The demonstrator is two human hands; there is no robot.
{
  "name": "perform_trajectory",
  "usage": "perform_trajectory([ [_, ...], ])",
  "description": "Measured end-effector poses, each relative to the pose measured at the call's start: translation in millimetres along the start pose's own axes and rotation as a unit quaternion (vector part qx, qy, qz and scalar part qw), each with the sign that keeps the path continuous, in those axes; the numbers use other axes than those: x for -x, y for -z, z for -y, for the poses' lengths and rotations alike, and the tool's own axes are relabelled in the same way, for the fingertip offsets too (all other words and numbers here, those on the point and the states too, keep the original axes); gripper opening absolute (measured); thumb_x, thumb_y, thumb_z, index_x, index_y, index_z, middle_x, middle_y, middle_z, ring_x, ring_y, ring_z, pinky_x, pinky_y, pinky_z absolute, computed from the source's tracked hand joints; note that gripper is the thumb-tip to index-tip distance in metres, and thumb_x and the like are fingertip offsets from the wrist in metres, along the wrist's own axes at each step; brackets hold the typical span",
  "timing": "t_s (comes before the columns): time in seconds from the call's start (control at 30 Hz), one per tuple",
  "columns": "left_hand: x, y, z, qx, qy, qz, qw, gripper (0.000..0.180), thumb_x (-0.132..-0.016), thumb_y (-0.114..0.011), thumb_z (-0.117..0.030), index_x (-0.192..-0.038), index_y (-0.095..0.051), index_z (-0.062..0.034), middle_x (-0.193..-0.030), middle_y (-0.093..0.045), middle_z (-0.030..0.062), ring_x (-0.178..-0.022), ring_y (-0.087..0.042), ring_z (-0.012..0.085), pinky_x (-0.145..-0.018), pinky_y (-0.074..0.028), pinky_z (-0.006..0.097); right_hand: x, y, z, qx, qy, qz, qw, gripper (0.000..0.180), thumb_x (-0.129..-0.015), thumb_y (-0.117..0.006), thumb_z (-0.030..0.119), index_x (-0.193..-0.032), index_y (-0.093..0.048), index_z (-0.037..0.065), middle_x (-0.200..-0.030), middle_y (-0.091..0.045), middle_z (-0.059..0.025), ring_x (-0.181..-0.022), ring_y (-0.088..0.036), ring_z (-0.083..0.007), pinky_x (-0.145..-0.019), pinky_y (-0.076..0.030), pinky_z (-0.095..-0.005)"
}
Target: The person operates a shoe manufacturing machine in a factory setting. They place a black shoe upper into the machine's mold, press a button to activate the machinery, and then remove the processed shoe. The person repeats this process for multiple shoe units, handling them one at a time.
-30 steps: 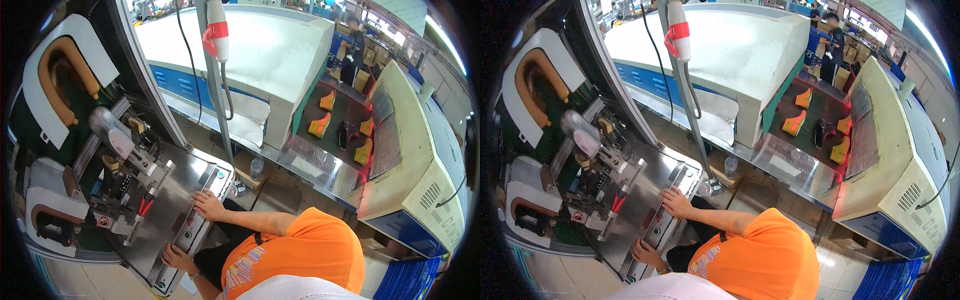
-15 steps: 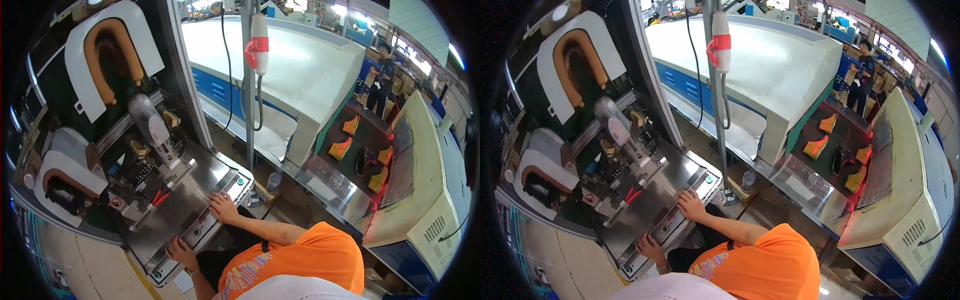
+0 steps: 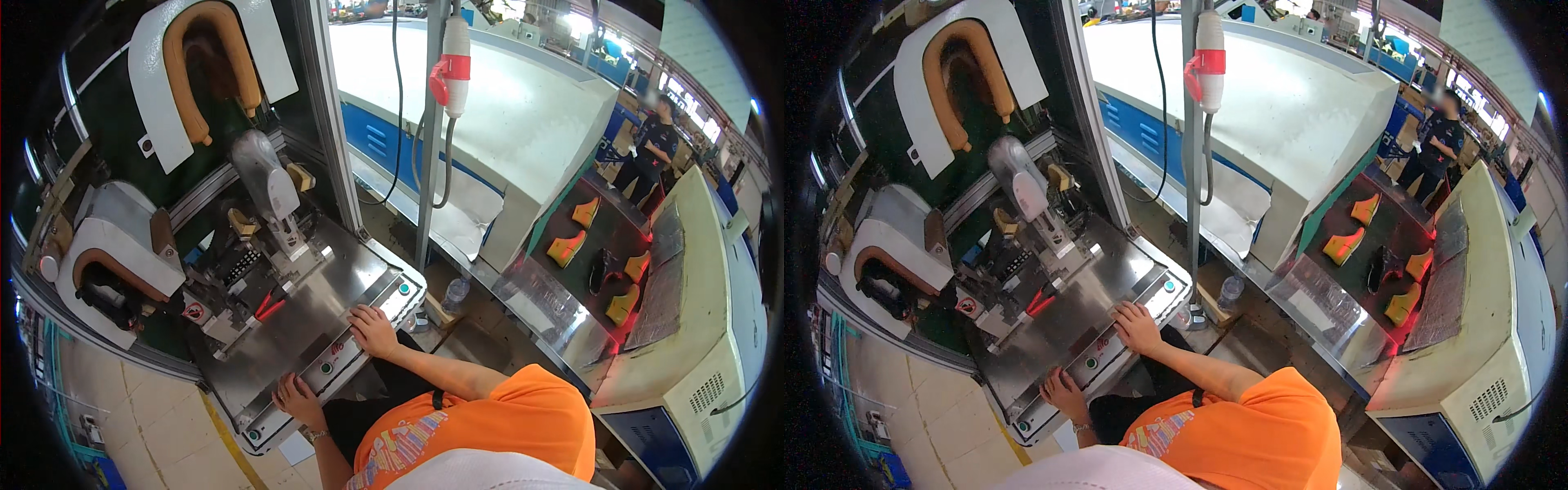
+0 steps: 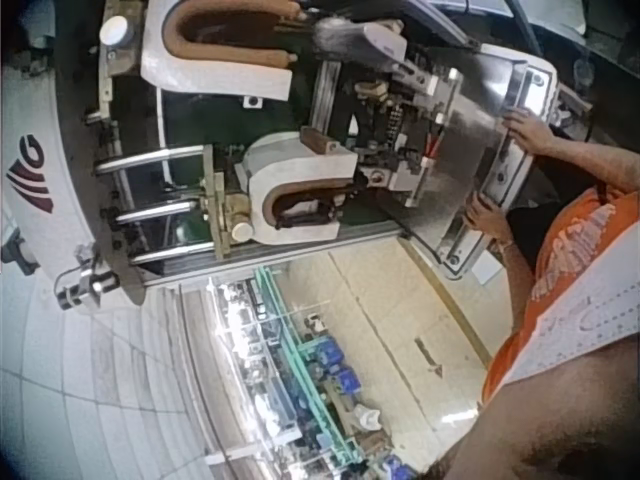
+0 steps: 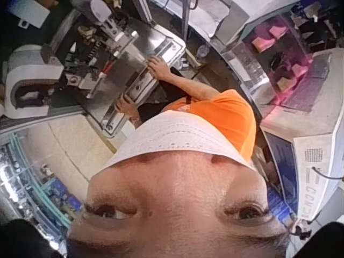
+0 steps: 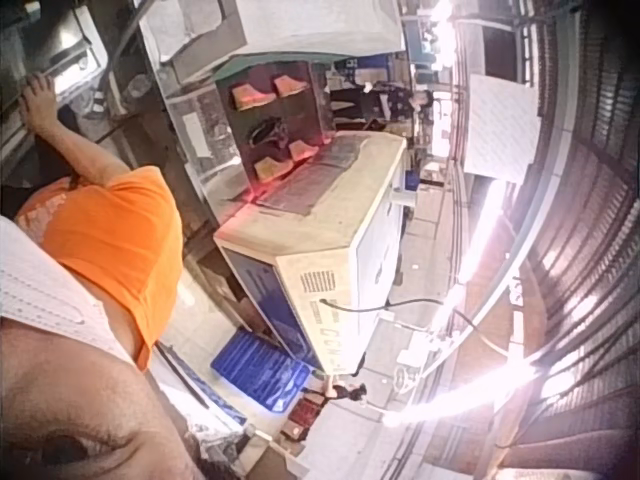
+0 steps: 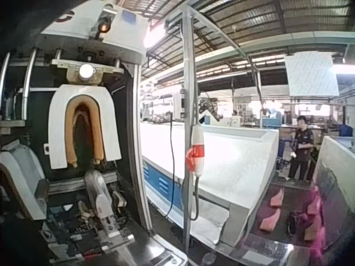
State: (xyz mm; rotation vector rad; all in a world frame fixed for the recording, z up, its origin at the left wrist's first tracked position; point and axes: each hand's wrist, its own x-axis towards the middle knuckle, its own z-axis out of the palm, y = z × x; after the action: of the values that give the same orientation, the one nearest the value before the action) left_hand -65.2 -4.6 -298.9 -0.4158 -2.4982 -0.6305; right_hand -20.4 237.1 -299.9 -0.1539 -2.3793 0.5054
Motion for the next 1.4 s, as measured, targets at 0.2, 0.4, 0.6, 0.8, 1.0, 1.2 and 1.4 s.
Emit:
perform_trajectory([
  [0.2, -2.2, 2.0, -2.0, 0.005, -0.008, 0.002, 1.0, 0.015, -0.086, -0.051, -0.017, -0.098, -0.056, -0.0094, -0.107, -0.059, 0.0058, -0.102, -0.054, 0.0227, -0.097, -0.03, 0.045, -0.5, -1.2, -0.8, -0.003, -0.002, 0.001, 1.0, 0.031, -0.078, -0.057, 0.018, -0.107, -0.054, 0.007, -0.114, -0.053, -0.0096, -0.113, -0.044, -0.0267, -0.093, -0.035, -0.0408],
  [0.4, -0.9, 0.9, -0.2, -0.016, -0.033, 0.011, 0.999, 0.016, -0.089, -0.048, -0.02, -0.099, -0.056, -0.0103, -0.105, -0.06, 0.0051, -0.099, -0.055, 0.0227, -0.095, -0.032, 0.046, 3.0, -4.4, -2.4, 0.0, -0.007, 0.001, 1.0, 0.028, -0.079, -0.056, 0.019, -0.105, -0.054, 0.007, -0.114, -0.052, -0.01, -0.113, -0.044, -0.0271, -0.091, -0.036, -0.0405],
  [0.6, 0.4, -5.8, 0.1, -0.047, -0.031, 0.007, 0.998, 0.019, -0.091, -0.047, -0.025, -0.097, -0.058, -0.0112, -0.104, -0.06, 0.0032, -0.098, -0.056, 0.0224, -0.092, -0.034, 0.045, 6.9, -6.2, -6.2, -0.015, -0.007, -0.033, 0.999, 0.028, -0.076, -0.057, 0.015, -0.102, -0.054, 0.005, -0.111, -0.053, -0.0098, -0.111, -0.045, -0.0266, -0.089, -0.038, -0.0385],
  [0.8, 0.7, -7.7, 3.1, -0.049, -0.042, 0.0, 0.998, 0.022, -0.09, -0.047, -0.027, -0.097, -0.06, -0.0108, -0.103, -0.061, 0.0029, -0.097, -0.056, 0.0225, -0.092, -0.034, 0.043, 4.9, -2.2, -4.8, -0.025, -0.013, -0.027, 0.999, 0.028, -0.076, -0.057, 0.015, -0.103, -0.054, 0.006, -0.11, -0.053, -0.0082, -0.11, -0.045, -0.0248, -0.087, -0.038, -0.037],
  [1.0, 0.8, -7.2, 3.2, -0.045, -0.036, 0.009, 0.998, 0.021, -0.09, -0.047, -0.026, -0.098, -0.06, -0.0113, -0.105, -0.061, 0.0026, -0.097, -0.056, 0.0223, -0.091, -0.034, 0.042, 5.3, 0.0, -3.9, -0.012, -0.015, -0.011, 1.0, 0.032, -0.075, -0.057, 0.015, -0.105, -0.052, 0.007, -0.112, -0.052, -0.0072, -0.111, -0.044, -0.0229, -0.088, -0.037, -0.0359],
  [1.2, 0.4, -6.1, 1.0, -0.043, -0.033, 0.012, 0.998, 0.02, -0.09, -0.047, -0.025, -0.098, -0.06, -0.0113, -0.105, -0.061, 0.0024, -0.098, -0.056, 0.0222, -0.091, -0.034, 0.044, 4.5, -0.5, -3.8, -0.014, -0.011, -0.02, 1.0, 0.032, -0.074, -0.058, 0.014, -0.104, -0.052, 0.007, -0.113, -0.051, -0.0082, -0.111, -0.044, -0.024, -0.087, -0.038, -0.0363],
  [1.4, -0.7, -6.2, 1.5, -0.025, -0.048, -0.007, 0.998, 0.018, -0.089, -0.048, -0.023, -0.097, -0.059, -0.011, -0.106, -0.061, 0.0025, -0.099, -0.056, 0.0215, -0.092, -0.034, 0.044, 2.9, 1.3, -3.1, -0.029, -0.006, -0.026, 0.999, 0.032, -0.072, -0.058, 0.012, -0.103, -0.053, 0.006, -0.113, -0.052, -0.0098, -0.111, -0.045, -0.0258, -0.086, -0.039, -0.0371],
])
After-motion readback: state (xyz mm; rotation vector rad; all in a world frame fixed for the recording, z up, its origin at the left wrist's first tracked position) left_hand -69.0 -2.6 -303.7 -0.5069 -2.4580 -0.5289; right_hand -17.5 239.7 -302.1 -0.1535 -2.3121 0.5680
